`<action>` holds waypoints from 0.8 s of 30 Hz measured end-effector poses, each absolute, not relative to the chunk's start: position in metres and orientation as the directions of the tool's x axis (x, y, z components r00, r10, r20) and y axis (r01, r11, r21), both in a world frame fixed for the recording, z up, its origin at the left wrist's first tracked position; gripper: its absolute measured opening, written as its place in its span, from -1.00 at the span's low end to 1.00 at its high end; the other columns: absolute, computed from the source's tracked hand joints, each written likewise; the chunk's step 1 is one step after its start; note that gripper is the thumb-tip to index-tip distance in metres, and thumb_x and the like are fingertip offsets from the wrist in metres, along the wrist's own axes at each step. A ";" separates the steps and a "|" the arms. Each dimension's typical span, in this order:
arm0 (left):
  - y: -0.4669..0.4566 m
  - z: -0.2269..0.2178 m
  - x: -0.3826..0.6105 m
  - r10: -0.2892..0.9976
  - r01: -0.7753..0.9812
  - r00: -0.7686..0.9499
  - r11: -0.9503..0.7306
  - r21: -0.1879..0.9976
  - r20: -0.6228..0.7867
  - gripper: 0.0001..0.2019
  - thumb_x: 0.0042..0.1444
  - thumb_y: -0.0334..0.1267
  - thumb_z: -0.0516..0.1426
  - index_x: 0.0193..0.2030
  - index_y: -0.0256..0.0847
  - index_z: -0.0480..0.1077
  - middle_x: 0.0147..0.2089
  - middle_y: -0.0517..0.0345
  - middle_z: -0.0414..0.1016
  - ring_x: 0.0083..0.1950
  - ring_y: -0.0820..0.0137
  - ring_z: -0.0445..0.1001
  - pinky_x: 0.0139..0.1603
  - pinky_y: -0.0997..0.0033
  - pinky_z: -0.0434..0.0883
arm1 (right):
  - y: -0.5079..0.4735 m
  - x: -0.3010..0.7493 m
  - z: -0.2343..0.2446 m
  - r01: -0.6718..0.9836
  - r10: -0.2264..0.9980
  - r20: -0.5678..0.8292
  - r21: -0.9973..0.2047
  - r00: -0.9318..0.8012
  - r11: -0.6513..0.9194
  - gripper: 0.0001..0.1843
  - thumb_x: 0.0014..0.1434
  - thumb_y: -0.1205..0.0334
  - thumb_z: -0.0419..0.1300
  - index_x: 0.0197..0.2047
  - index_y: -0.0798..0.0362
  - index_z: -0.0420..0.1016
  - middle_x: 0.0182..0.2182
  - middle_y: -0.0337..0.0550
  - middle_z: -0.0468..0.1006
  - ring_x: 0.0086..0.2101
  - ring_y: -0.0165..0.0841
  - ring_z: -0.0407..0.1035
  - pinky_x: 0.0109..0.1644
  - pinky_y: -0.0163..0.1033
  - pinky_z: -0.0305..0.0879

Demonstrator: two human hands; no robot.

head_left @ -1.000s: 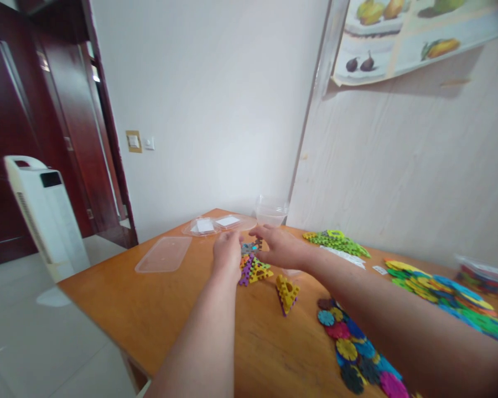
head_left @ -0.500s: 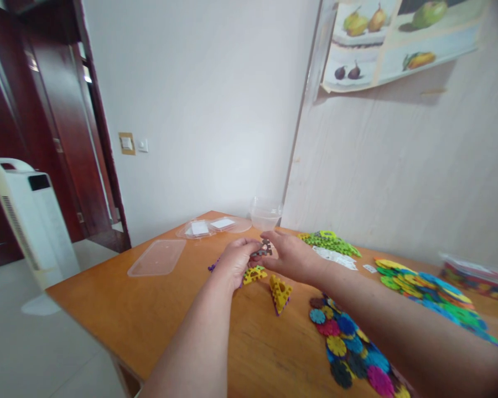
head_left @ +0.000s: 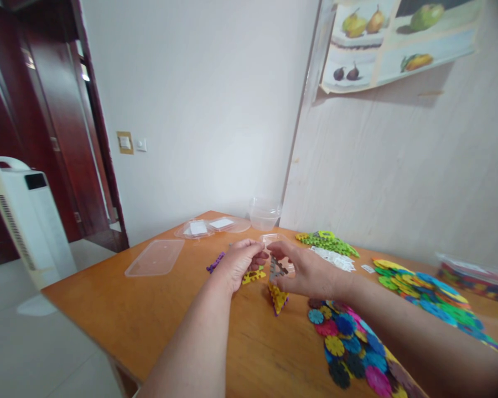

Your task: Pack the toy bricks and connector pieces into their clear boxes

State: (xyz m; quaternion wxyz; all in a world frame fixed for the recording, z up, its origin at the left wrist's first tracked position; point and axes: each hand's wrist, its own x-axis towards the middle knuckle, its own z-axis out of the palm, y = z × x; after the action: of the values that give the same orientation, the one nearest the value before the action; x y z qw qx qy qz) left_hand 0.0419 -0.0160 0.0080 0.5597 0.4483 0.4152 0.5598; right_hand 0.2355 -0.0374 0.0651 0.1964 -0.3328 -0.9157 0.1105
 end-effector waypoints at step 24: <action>-0.007 0.017 0.027 0.853 -0.302 -0.517 -0.095 0.949 -0.078 -0.87 -0.02 -0.24 0.19 -0.36 -0.25 0.41 -0.41 0.10 0.54 -0.51 0.53 0.40 -0.54 0.57 0.22 | -0.107 0.273 0.053 0.605 0.709 0.304 -0.374 -0.636 0.703 -0.71 0.19 0.19 0.14 -0.01 -0.08 0.48 -0.09 -0.12 0.56 -0.12 -0.28 0.44 -0.02 -0.19 0.36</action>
State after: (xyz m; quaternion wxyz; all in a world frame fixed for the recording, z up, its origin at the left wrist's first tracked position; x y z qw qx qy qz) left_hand 0.0270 -0.0068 0.0171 0.4167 0.2610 0.5279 0.6926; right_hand 0.2730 -0.1068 0.0531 0.2180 -0.3666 -0.8966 0.1192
